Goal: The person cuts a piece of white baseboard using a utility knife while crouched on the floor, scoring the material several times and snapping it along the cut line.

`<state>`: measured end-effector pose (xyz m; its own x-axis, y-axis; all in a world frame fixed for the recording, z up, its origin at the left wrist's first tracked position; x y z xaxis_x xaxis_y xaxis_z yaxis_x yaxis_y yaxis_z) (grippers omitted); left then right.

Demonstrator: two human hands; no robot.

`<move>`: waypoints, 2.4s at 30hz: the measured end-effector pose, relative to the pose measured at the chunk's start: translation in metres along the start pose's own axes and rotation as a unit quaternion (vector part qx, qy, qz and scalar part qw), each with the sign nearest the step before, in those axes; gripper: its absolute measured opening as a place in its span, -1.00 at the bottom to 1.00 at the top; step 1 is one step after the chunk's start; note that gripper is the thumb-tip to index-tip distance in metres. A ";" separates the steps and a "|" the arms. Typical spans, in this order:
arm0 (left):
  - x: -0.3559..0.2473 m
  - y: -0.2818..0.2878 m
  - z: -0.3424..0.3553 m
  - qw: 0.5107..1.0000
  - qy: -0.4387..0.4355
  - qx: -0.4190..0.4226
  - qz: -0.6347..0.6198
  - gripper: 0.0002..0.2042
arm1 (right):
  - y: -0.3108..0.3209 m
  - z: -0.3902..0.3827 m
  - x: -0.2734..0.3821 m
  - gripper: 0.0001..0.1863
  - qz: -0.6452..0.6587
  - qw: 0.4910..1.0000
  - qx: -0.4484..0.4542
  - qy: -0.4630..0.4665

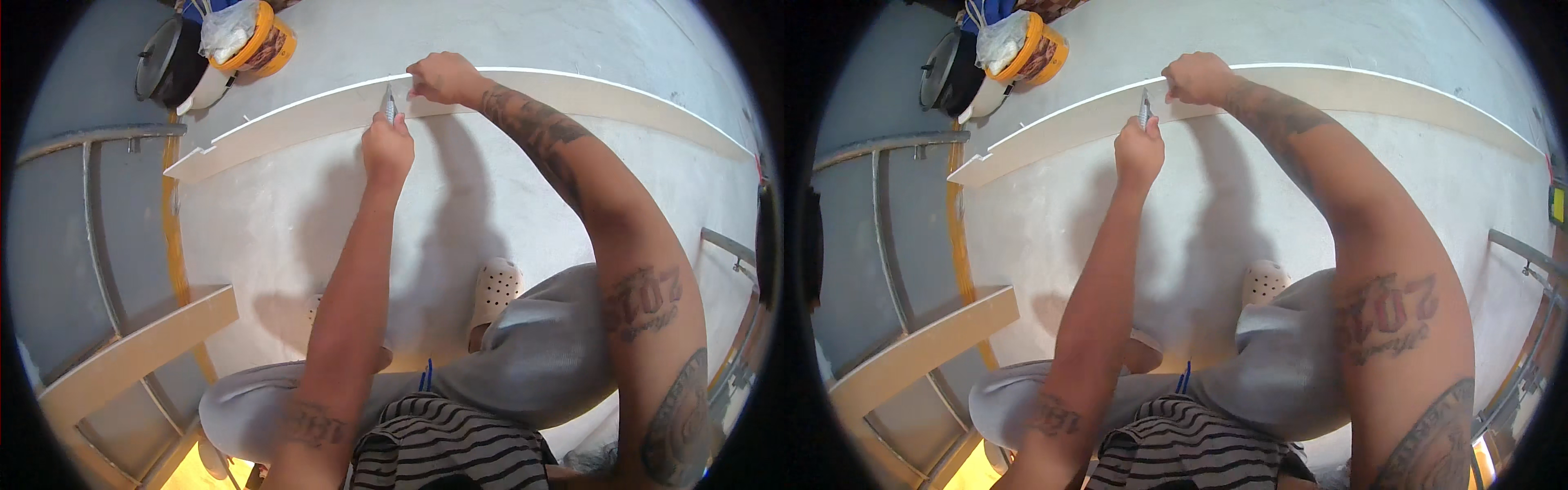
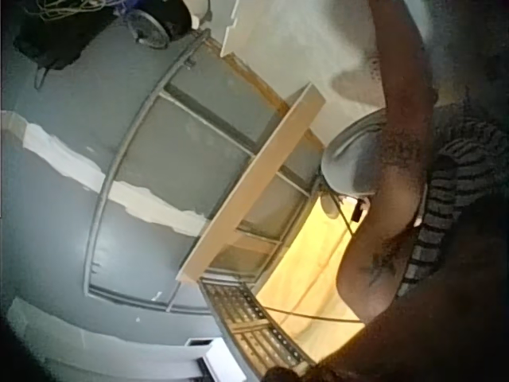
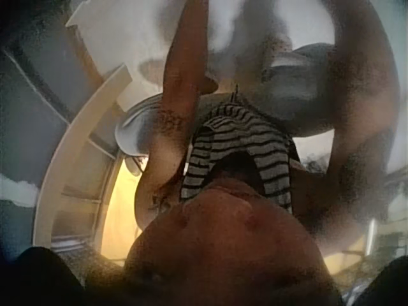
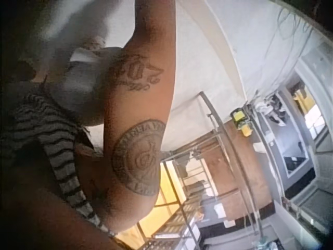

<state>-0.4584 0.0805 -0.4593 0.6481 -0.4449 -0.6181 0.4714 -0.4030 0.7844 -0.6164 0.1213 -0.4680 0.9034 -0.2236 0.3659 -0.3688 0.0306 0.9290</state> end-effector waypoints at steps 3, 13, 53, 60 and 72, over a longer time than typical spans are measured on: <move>0.003 0.012 0.007 0.999 0.014 0.005 0.029 -0.67 | 0.005 0.005 0.015 -0.67 -0.003 1.000 -0.008 0.024; -0.013 0.119 0.026 0.995 0.064 -0.013 -0.075 -0.60 | 0.002 0.007 0.005 -0.64 0.004 0.997 0.051 -0.062; 0.014 0.056 0.027 0.972 0.153 0.169 0.057 -0.67 | 0.002 0.012 0.003 -0.59 -0.050 0.998 0.017 -0.029; 0.011 0.044 0.037 0.981 0.096 0.144 0.084 -0.68 | 0.000 0.008 -0.008 -0.64 -0.040 0.999 -0.020 -0.018; 0.043 0.048 0.042 0.986 -0.070 -0.037 0.144 -0.65 | 0.005 0.024 0.012 -0.60 -0.032 0.998 -0.047 0.027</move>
<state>-0.4330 0.0089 -0.4502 0.6753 -0.6404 -0.3658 0.3256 -0.1862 0.9270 -0.6130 0.0952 -0.4604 0.9356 -0.1749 0.3067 -0.2910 0.1099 0.9504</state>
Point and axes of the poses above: each hand's wrist, its own z-axis towards the middle knuckle, its own y-axis out of the back of the hand, x = y × z, the point moved 7 cm from there along z, towards the middle knuckle, and after that the axes turned 6 degrees about y, right-handed, at the moved point
